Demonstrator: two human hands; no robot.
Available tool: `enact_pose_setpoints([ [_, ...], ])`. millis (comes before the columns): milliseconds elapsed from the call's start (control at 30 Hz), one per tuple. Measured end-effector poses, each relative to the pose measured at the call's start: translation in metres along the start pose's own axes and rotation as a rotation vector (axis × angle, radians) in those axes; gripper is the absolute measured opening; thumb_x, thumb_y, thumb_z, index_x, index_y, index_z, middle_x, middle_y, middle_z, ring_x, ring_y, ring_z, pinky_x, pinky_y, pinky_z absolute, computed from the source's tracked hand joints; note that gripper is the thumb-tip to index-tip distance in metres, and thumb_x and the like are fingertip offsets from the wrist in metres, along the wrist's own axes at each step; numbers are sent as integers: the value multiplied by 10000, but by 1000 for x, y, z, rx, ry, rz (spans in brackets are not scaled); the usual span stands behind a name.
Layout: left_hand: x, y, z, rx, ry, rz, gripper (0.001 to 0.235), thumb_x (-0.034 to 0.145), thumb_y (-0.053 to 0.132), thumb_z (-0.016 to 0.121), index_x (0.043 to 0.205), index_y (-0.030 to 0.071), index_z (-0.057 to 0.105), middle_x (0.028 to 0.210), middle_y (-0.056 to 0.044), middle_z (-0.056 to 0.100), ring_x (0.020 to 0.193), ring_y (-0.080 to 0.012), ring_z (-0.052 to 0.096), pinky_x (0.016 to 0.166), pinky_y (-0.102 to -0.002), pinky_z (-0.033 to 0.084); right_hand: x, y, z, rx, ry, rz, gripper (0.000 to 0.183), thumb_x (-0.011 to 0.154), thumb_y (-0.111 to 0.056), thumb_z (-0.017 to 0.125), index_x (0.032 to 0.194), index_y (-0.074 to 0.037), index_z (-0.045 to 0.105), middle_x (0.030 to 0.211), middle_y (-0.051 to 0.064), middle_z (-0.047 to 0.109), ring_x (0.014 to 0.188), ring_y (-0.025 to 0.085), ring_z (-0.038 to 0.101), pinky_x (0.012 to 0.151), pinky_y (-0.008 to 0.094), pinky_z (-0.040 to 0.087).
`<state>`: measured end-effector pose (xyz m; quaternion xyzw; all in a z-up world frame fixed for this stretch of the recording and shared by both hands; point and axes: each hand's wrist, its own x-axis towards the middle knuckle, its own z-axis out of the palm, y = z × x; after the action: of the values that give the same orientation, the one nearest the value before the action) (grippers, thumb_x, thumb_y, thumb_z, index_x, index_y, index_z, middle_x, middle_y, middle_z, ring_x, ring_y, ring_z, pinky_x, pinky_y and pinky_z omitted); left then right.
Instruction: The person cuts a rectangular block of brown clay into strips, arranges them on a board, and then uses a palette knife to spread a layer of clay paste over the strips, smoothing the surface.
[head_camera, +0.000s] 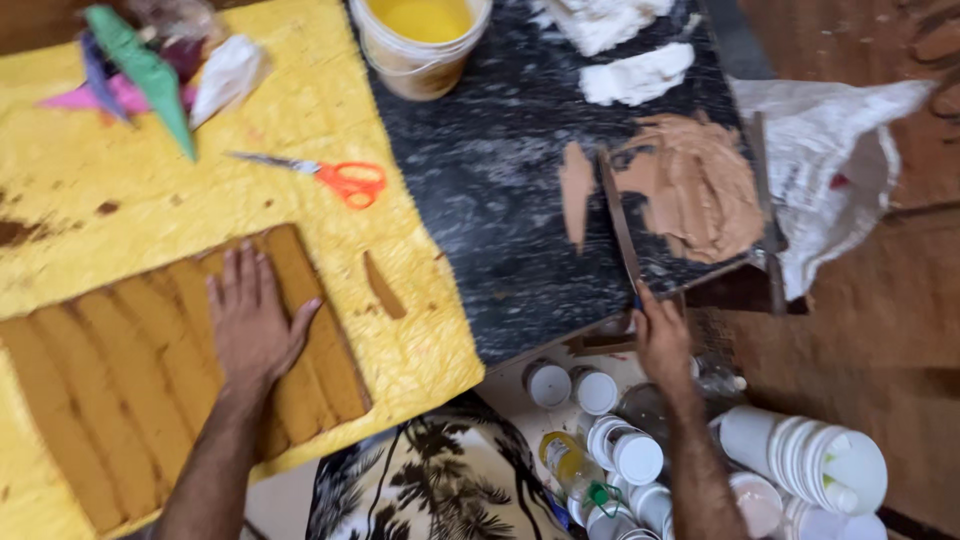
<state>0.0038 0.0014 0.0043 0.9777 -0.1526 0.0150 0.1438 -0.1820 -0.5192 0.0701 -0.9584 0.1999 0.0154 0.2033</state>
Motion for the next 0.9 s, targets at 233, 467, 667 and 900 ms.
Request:
enact_pose_setpoints([
  [233, -31, -21, -27, -606, 365, -296, 553, 1061, 154, 580, 1573, 11, 429, 1659, -229, 391, 1576, -397, 336, 1298, -477, 265, -73, 73, 26, 373, -175, -130, 443, 1013, -85, 525, 1455, -67, 534, 1132, 129, 687, 923, 303, 633, 787, 402, 508],
  [467, -45, 5, -34, -315, 133, -279, 583, 1006, 341, 639, 1485, 42, 493, 1627, -149, 422, 1567, -399, 279, 1286, -507, 248, -103, -44, 85, 920, -461, 332, 181, 1114, -193, 493, 1058, -27, 538, 660, 44, 508, 504, 125, 484, 432, 273, 393],
  [667, -26, 23, -30, -46, -132, -226, 895, 947, 656, 515, 1590, 68, 313, 1705, -45, 143, 1561, -371, 46, 1243, -615, 65, -43, -229, 79, 366, -433, -247, 598, 955, -11, 431, 1547, -87, 417, 1190, 102, 663, 696, 167, 648, 615, 330, 603],
  [900, -41, 12, -37, -34, -79, -188, 986, 869, 686, 595, 1577, 48, 338, 1697, -46, 186, 1552, -368, 105, 1230, -617, 87, -38, -321, 106, -180, -317, -404, 459, 1032, -239, 553, 1489, -239, 519, 997, 139, 572, 717, 257, 652, 598, 415, 610],
])
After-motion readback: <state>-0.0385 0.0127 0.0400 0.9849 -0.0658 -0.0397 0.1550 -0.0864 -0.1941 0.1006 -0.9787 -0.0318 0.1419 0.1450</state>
